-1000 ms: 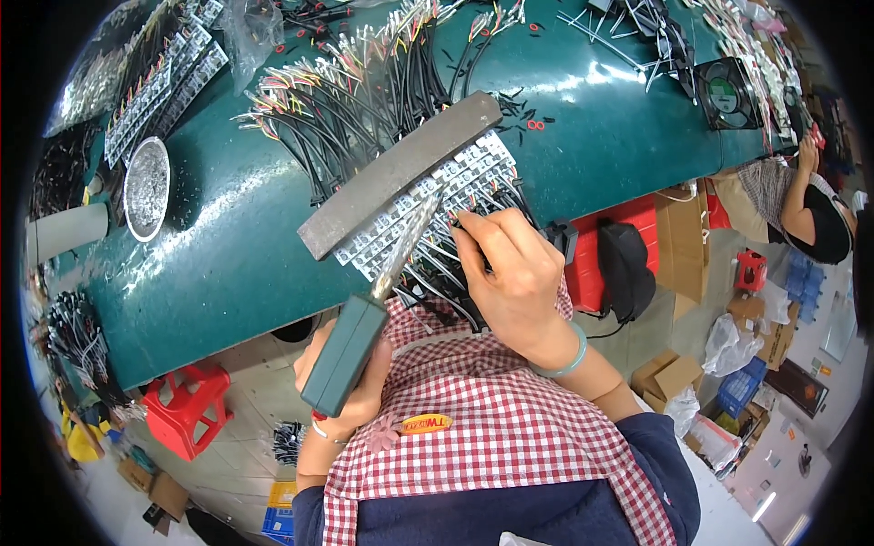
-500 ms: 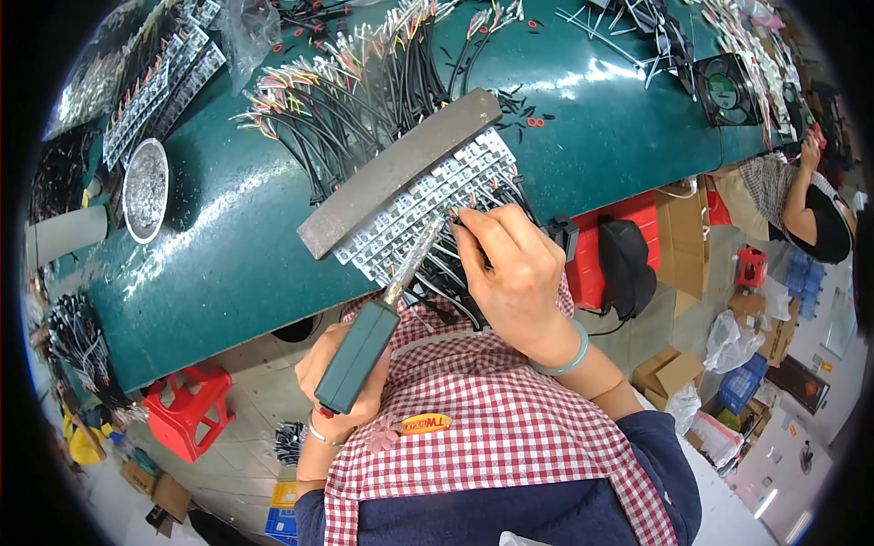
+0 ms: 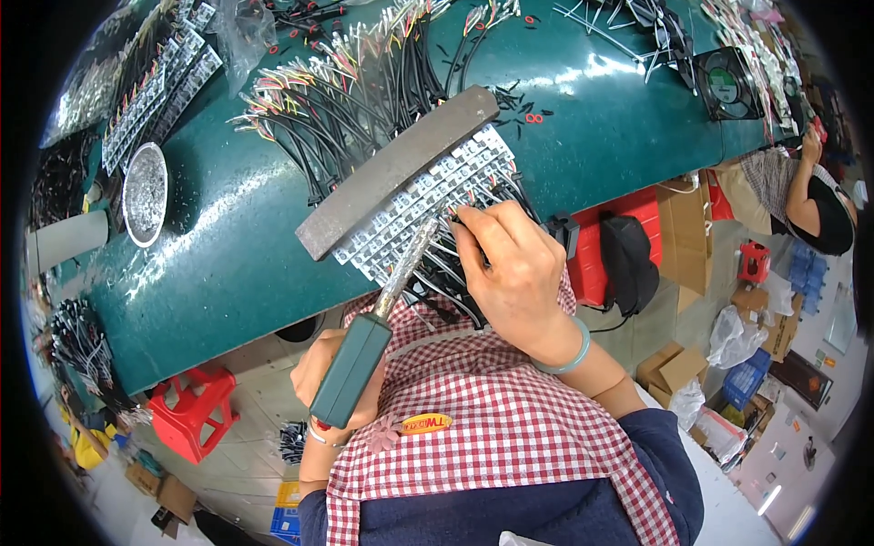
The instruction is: The person solders wires onto electronic components positioned on a board using a handheld soldering tool while holding and arranging the wires by hand.
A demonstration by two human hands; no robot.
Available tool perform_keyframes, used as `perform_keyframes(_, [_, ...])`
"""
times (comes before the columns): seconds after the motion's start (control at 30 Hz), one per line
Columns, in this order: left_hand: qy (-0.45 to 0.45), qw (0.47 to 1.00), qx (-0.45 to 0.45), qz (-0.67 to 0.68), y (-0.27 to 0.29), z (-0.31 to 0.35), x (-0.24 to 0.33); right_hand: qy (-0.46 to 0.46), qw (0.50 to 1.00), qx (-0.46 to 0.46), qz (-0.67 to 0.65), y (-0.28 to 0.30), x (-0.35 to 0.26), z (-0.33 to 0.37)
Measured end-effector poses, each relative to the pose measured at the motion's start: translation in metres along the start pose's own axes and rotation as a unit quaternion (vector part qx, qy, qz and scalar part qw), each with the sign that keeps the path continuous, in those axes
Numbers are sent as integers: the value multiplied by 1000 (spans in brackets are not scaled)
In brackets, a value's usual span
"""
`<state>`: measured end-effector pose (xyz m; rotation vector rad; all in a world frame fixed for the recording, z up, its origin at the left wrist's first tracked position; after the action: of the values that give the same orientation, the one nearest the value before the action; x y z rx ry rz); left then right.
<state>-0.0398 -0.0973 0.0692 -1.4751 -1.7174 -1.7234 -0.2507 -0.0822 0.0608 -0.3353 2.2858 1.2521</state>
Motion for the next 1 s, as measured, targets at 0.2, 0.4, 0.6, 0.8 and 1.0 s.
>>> perform_keyframes(0.2, [6,1000,-2,14,-4,4,-5,-2,1000,0,6,0,0,0])
perform_keyframes(0.4, [-1,1000,-19,13,-7,2,-4,-2,1000,0,8,1,-1,0])
perform_keyframes(0.6, [-20,1000,1,-9,-4,1,2,-13,1000,-15,7,1,-2,-1])
perform_keyframes(0.8, [3,999,10,-54,7,12,-2,-14,1000,-17,15,1,-2,-2])
perform_keyframes(1.0, [15,998,2,-53,5,14,-5,-23,1000,-17,-5,2,0,-2])
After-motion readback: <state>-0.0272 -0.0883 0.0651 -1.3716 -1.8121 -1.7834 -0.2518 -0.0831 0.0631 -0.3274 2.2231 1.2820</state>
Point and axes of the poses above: each hand's wrist, its own z-axis away from the middle knuckle, its own y-axis out of the back of the hand, x = y × z, the point moved 7 cm from there along -z, towards the middle knuckle, and after that the axes turned 3 degrees about x, right-handed, at the moved point
